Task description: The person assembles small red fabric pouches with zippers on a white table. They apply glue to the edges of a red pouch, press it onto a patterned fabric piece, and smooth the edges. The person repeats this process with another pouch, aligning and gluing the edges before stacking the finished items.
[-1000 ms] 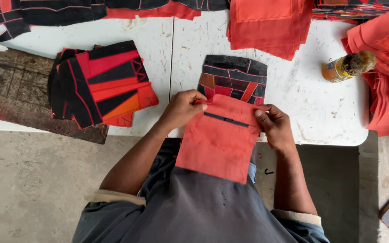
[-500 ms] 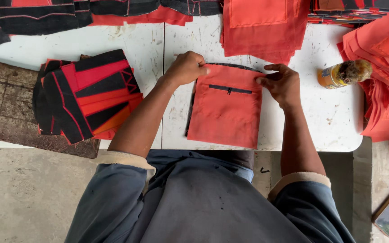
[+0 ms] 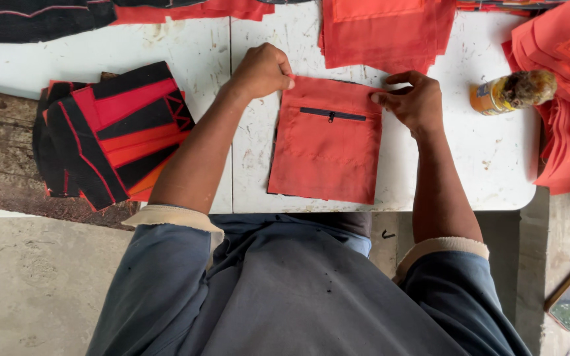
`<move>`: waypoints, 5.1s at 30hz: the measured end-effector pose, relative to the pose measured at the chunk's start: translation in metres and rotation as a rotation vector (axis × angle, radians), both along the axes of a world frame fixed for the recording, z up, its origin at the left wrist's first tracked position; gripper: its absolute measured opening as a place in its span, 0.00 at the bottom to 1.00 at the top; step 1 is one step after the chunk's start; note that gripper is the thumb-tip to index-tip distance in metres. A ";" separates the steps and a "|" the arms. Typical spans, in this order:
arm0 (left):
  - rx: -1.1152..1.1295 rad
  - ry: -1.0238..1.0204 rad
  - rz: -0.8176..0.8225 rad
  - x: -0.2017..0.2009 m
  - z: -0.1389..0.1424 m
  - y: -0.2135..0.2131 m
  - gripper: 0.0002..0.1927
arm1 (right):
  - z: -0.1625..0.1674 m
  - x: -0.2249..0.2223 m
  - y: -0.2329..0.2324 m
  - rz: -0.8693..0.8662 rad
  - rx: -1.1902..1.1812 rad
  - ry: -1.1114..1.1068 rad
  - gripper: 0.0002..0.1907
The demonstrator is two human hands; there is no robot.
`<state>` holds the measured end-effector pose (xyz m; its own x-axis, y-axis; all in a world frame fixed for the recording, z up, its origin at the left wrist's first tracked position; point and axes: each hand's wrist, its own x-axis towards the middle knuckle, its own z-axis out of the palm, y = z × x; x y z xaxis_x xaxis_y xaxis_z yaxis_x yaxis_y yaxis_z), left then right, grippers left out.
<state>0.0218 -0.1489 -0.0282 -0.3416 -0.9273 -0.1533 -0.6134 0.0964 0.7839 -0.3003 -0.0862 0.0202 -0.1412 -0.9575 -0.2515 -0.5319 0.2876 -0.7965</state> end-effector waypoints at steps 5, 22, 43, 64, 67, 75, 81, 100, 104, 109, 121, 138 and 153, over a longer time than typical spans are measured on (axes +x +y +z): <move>0.063 0.053 -0.003 0.007 0.007 0.003 0.07 | 0.002 0.005 0.002 0.011 -0.011 0.095 0.23; 0.077 0.002 0.051 0.005 0.005 0.006 0.09 | -0.002 0.002 -0.002 0.038 0.018 0.071 0.23; 0.079 -0.034 0.016 0.004 0.003 0.001 0.09 | -0.001 0.002 -0.002 0.040 0.031 0.075 0.21; 0.025 0.010 -0.025 0.009 0.007 0.000 0.07 | 0.005 0.003 -0.002 0.065 0.012 0.023 0.21; 0.064 0.006 -0.017 0.008 0.008 -0.001 0.07 | 0.006 0.004 -0.002 0.071 0.012 0.010 0.19; 0.161 -0.032 0.025 0.002 0.010 -0.005 0.07 | 0.010 0.008 -0.005 0.023 0.086 0.091 0.19; 0.186 -0.057 0.045 0.000 0.013 -0.006 0.06 | 0.005 0.006 -0.006 0.010 0.105 0.117 0.18; -0.614 -0.379 -0.191 -0.007 -0.001 0.032 0.10 | -0.034 0.007 0.022 0.378 -0.780 0.685 0.11; -0.544 -0.441 -0.351 -0.014 -0.011 0.045 0.06 | -0.024 0.007 0.024 0.560 -0.623 0.812 0.03; -0.638 -0.636 -0.288 -0.048 -0.011 0.060 0.19 | -0.019 0.034 0.041 0.650 -0.613 1.277 0.32; -0.517 -0.894 -0.127 -0.049 -0.010 0.051 0.21 | -0.026 0.039 0.035 0.588 -0.356 1.257 0.38; -0.558 -0.370 -0.169 -0.089 0.007 0.079 0.24 | -0.040 0.020 0.032 0.589 -0.358 1.301 0.42; -0.207 -0.562 -0.092 -0.016 0.008 0.082 0.29 | -0.032 -0.003 0.046 0.474 -0.522 0.876 0.29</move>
<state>0.0061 -0.0666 -0.0206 -0.3408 -0.9276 -0.1529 -0.9100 0.2846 0.3017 -0.3036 -0.0405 -0.0118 0.3337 -0.9206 0.2029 -0.9344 -0.3515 -0.0579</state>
